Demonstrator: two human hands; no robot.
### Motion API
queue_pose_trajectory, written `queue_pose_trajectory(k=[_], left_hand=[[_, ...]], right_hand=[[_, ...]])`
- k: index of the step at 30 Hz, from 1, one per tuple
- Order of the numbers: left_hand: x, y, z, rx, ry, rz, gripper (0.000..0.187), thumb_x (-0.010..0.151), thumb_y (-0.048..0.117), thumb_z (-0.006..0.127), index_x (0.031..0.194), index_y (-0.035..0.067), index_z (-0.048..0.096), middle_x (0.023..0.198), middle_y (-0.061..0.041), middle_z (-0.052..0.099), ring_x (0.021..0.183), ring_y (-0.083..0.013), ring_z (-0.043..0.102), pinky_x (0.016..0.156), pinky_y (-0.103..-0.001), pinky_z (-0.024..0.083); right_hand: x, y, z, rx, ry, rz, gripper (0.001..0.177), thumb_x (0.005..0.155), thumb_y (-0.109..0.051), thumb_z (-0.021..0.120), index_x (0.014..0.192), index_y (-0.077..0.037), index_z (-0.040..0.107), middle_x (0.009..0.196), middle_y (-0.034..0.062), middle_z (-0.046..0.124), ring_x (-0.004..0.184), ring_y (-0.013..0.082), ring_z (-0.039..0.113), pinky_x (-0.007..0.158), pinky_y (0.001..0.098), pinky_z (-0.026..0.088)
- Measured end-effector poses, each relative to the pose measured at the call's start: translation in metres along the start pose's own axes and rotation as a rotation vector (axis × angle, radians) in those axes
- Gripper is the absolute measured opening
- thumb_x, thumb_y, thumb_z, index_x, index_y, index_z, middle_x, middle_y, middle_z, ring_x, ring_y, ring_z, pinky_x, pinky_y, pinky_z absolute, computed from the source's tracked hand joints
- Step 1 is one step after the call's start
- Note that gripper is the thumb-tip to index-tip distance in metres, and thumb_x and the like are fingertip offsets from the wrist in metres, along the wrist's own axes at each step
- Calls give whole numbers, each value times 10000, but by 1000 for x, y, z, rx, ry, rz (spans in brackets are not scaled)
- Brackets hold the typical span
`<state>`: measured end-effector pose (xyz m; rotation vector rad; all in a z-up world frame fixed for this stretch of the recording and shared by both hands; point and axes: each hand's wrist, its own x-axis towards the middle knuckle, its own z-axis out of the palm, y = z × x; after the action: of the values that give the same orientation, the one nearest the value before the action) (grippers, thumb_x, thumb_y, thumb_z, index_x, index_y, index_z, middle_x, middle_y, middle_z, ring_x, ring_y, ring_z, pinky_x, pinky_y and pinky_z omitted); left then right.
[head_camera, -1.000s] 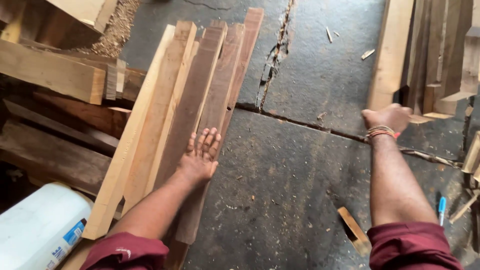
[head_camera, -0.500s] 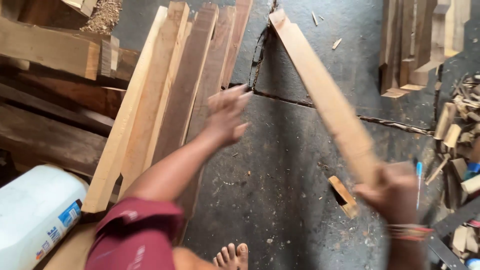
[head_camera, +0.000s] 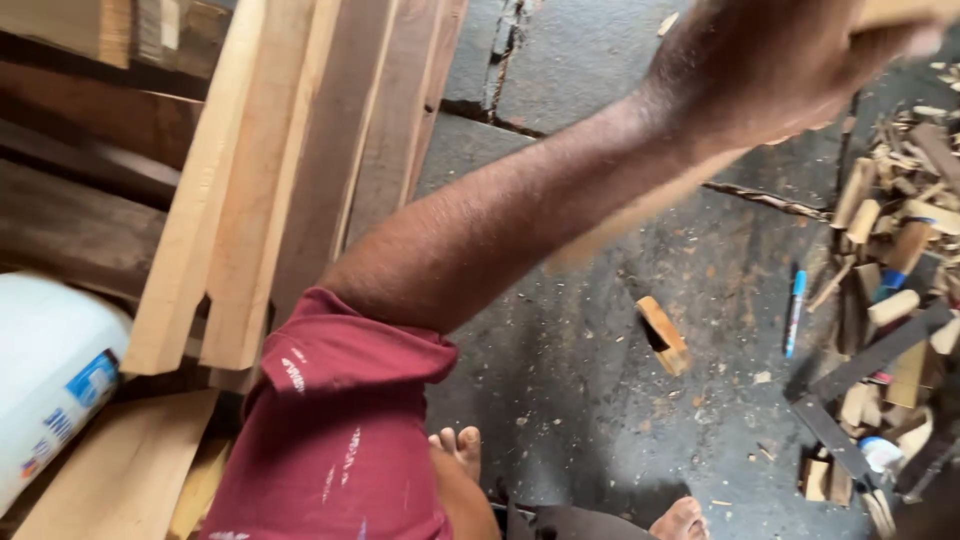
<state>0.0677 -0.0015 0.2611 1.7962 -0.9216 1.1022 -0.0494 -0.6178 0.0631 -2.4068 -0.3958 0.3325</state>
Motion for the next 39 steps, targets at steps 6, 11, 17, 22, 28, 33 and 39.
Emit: queue_pose_trajectory(k=[6, 11, 17, 22, 28, 33, 39], left_hand=[[-60, 53, -9, 0, -353, -1118, 489, 916, 202, 620, 1354, 76, 444, 1066, -116, 678, 891, -243, 726, 766, -380, 608], [-157, 92, 36, 66, -656, -1813, 624, 811, 88, 709, 1337, 12, 382, 1222, -230, 597, 1000, -356, 735, 780, -435, 650], [-233, 116, 85, 427, -596, -1692, 594, 801, 201, 749, 1258, 15, 419, 1279, -217, 493, 1160, -380, 615, 960, -478, 548], [-229, 117, 94, 439, -515, -1694, 731, 759, 149, 734, 1383, 83, 360, 1339, -200, 446, 1273, -393, 495, 1015, -499, 468], [-227, 112, 92, 388, -581, -1638, 830, 760, 143, 754, 1470, 70, 329, 1383, -208, 454, 1310, -429, 472, 1051, -527, 439], [-222, 112, 94, 390, -736, -1688, 857, 756, 130, 756, 1477, 23, 306, 1366, -227, 445, 1296, -427, 482, 1056, -521, 443], [-232, 99, 95, 353, -945, -1702, 845, 767, 143, 734, 1470, -4, 288, 1321, -201, 456, 1313, -387, 474, 1078, -484, 432]], right_hand=[[35, -267, 250, -808, 338, 49, 545, 763, -517, 776, 1173, -161, 730, 1271, 90, 683, 1192, 309, 661, 905, 501, 546], [19, -219, 297, -576, 148, 339, 380, 867, -358, 734, 1187, -154, 709, 1261, 101, 667, 1144, 298, 656, 914, 494, 547], [56, -197, 262, 86, 453, 460, 353, 997, -308, 720, 1184, -20, 639, 1124, 173, 705, 995, 306, 717, 821, 414, 603], [181, -269, 221, 359, 502, 79, 407, 859, -302, 882, 1143, -59, 720, 1114, 96, 727, 997, 271, 710, 881, 373, 579], [291, -264, 252, 135, 338, -38, 433, 712, -238, 961, 1100, -121, 810, 1162, 93, 680, 1106, 299, 627, 955, 393, 537], [286, -263, 258, 205, 194, 24, 382, 725, -193, 958, 1067, -110, 811, 1294, 144, 574, 1202, 294, 579, 1006, 381, 542], [289, -280, 257, 219, 241, 37, 393, 711, -193, 948, 1054, -86, 790, 1337, 127, 562, 1242, 275, 584, 1018, 388, 556]])
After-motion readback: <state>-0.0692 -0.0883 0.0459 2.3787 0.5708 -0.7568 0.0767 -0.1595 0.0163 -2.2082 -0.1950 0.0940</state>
